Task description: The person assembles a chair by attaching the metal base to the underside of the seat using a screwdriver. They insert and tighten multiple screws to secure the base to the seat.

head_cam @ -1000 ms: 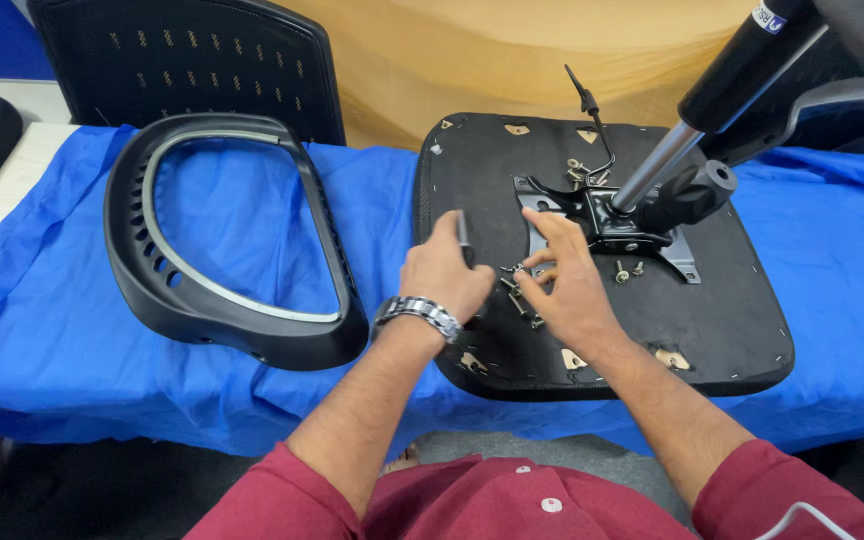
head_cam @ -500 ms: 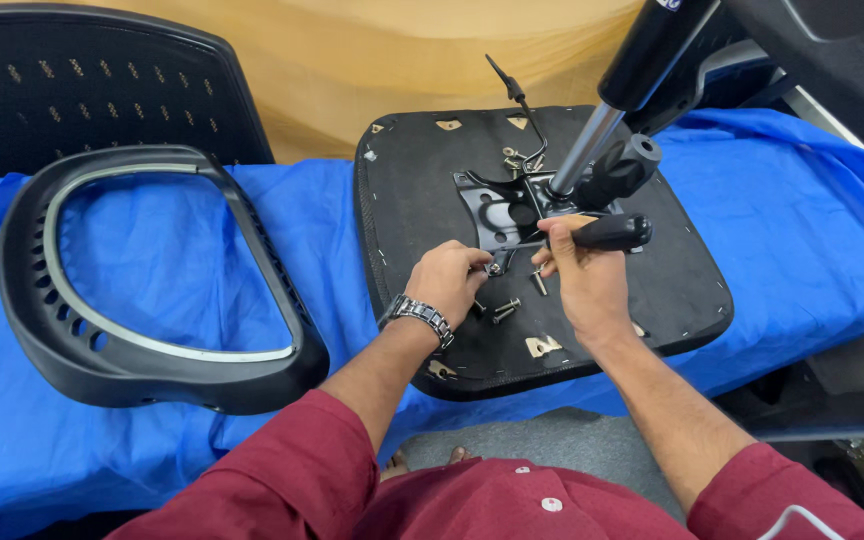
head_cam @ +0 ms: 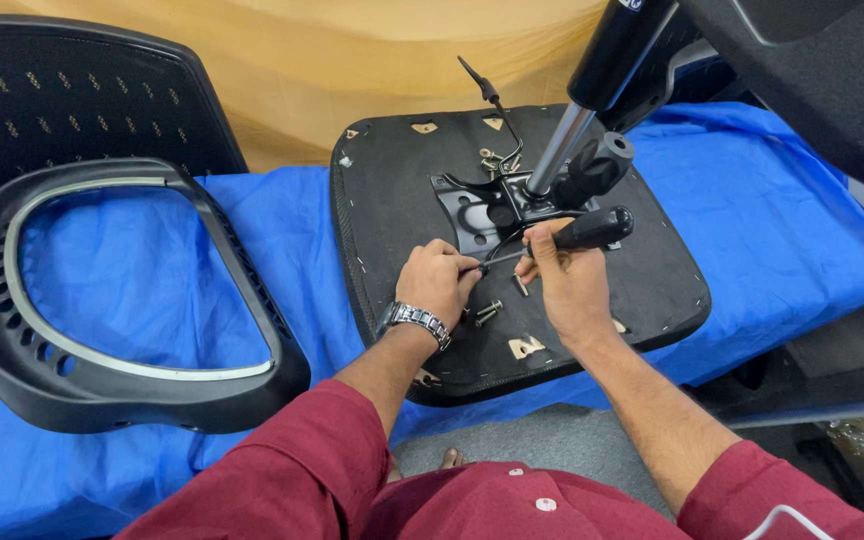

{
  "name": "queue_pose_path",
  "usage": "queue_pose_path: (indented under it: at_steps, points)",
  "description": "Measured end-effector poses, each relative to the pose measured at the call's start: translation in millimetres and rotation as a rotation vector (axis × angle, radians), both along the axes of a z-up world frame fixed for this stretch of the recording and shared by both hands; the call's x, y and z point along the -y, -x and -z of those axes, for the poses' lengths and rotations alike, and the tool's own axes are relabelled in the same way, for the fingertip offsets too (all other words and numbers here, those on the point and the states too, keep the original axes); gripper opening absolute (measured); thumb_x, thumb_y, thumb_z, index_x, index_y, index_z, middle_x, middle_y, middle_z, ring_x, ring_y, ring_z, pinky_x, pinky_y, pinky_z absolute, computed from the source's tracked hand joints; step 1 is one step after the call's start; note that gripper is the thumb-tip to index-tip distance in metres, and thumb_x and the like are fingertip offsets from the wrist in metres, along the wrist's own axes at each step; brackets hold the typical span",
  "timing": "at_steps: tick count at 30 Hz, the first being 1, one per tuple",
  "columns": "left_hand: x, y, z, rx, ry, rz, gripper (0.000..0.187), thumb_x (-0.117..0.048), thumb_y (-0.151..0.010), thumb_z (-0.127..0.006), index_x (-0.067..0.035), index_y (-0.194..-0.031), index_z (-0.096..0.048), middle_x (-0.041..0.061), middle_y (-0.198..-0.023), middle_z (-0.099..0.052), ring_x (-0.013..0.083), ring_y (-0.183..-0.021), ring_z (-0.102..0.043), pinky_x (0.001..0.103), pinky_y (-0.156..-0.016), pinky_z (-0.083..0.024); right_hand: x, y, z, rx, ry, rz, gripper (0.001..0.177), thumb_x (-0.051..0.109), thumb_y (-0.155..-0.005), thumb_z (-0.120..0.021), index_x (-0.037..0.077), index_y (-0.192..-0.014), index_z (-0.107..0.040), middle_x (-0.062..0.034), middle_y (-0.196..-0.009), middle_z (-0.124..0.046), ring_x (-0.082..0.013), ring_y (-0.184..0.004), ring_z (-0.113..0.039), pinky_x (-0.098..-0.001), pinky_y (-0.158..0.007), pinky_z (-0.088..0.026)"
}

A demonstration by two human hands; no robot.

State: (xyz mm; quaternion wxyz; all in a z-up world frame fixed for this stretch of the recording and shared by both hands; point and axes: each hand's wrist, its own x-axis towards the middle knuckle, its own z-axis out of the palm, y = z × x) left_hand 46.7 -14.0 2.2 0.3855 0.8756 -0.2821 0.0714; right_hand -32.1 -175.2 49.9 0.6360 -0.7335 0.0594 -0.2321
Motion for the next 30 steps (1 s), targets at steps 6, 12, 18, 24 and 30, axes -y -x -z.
queue_pose_path:
  at_steps: [6,12,18,24,30]
  points:
    - [1,-1,9,0.049,0.087,-0.014,0.015,-0.018,-0.082,-0.078,-0.015,-0.096,-0.082,0.007,-0.096,-0.069,0.0294,-0.094,-0.063,0.040,-0.087,-0.051,-3,-1,-4,0.033,0.002,-0.037,0.029,0.029,-0.104,-0.063,0.000,-0.103,-0.063,-0.0046,-0.083,-0.064,-0.0109,-0.070,-0.065,-0.0256,-0.062,-0.055]
    - [4,-1,10,-0.036,0.086,-0.049,0.011,-0.018,-0.081,-0.078,-0.013,-0.089,-0.082,0.007,-0.095,-0.072,0.0297,-0.095,-0.064,0.041,-0.087,-0.051,-1,-5,-6,-0.019,0.089,-0.050,0.029,0.029,-0.103,-0.062,0.001,-0.101,-0.065,-0.0040,-0.083,-0.065,-0.0100,-0.070,-0.065,-0.0252,-0.062,-0.055]
    - [4,0,13,0.026,0.108,-0.049,0.012,-0.015,-0.079,-0.077,-0.013,-0.090,-0.082,0.009,-0.096,-0.072,0.0309,-0.094,-0.064,0.040,-0.086,-0.052,-1,-7,-11,-0.021,0.133,-0.098,0.027,0.029,-0.102,-0.064,0.001,-0.103,-0.065,-0.0035,-0.082,-0.065,-0.0102,-0.071,-0.066,-0.0254,-0.063,-0.055]
    - [1,1,14,-0.006,0.140,-0.038,0.012,-0.012,-0.081,-0.075,-0.012,-0.091,-0.081,0.008,-0.096,-0.072,0.0296,-0.095,-0.064,0.040,-0.089,-0.052,-7,-7,-20,-0.054,0.217,-0.108,0.027,0.029,-0.100,-0.067,0.002,-0.102,-0.065,-0.0018,-0.079,-0.065,-0.0089,-0.071,-0.066,-0.0246,-0.064,-0.055]
    - [4,0,11,0.046,0.123,-0.057,0.011,-0.013,-0.079,-0.076,-0.014,-0.089,-0.082,0.008,-0.094,-0.071,0.0292,-0.093,-0.064,0.040,-0.086,-0.053,-11,-9,-29,-0.105,0.265,-0.118,0.029,0.031,-0.098,-0.069,0.002,-0.098,-0.067,-0.0015,-0.077,-0.067,-0.0077,-0.067,-0.065,-0.0233,-0.062,-0.053]
